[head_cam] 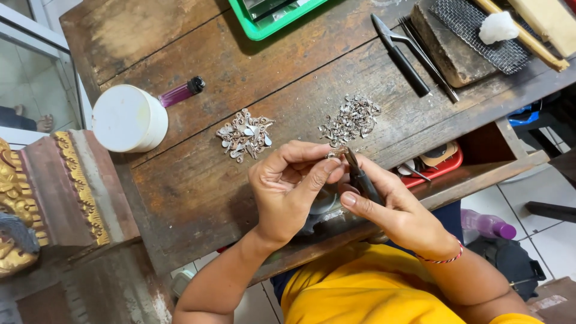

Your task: The person uses pliers to trim small metal pieces on a wooden workbench. They repeatedly pick up individual pieces, clip edges with the pliers, and place the trimmed pieces into a pile. The process continues throughout the clip with consistent hand movements and tool use.

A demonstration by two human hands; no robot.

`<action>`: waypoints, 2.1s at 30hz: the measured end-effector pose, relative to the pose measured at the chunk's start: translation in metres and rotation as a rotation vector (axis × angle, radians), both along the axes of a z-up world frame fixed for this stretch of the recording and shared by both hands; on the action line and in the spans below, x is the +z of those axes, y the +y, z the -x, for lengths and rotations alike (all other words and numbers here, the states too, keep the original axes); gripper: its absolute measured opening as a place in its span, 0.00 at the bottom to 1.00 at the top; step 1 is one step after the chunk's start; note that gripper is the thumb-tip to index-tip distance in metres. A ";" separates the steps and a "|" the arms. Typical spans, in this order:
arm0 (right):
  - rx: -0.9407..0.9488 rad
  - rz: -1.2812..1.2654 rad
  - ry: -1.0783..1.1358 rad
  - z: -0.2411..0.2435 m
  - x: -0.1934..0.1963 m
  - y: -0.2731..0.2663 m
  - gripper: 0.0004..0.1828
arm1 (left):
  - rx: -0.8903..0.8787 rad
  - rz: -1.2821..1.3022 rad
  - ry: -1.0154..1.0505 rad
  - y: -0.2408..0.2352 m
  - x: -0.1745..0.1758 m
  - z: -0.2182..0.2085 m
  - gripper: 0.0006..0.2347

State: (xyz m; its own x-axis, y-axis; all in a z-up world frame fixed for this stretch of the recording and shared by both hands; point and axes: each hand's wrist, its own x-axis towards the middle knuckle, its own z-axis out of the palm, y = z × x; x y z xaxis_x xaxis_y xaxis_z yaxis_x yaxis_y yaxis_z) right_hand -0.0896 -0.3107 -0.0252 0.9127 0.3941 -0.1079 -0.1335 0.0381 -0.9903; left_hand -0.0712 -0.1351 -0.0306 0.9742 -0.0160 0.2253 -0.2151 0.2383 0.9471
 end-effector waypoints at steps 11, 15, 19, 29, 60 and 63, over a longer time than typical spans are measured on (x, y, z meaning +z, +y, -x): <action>-0.026 -0.062 0.095 0.004 -0.001 -0.002 0.31 | -0.052 0.023 -0.043 -0.001 -0.002 0.001 0.06; -0.035 -0.054 0.090 0.006 -0.003 -0.002 0.19 | -0.060 0.011 -0.031 0.002 -0.007 0.000 0.06; -0.070 -0.047 0.148 0.009 -0.009 -0.002 0.19 | -0.078 0.059 0.005 0.001 -0.009 -0.001 0.07; -0.065 0.007 0.038 0.005 -0.006 0.001 0.09 | -0.061 0.029 0.068 0.004 -0.017 -0.005 0.06; 0.142 -0.093 0.339 0.004 -0.027 -0.019 0.10 | -0.198 -0.130 0.111 0.012 -0.007 -0.014 0.09; 0.134 0.019 0.230 0.003 -0.026 -0.019 0.10 | -0.213 -0.078 0.145 0.011 -0.009 -0.015 0.09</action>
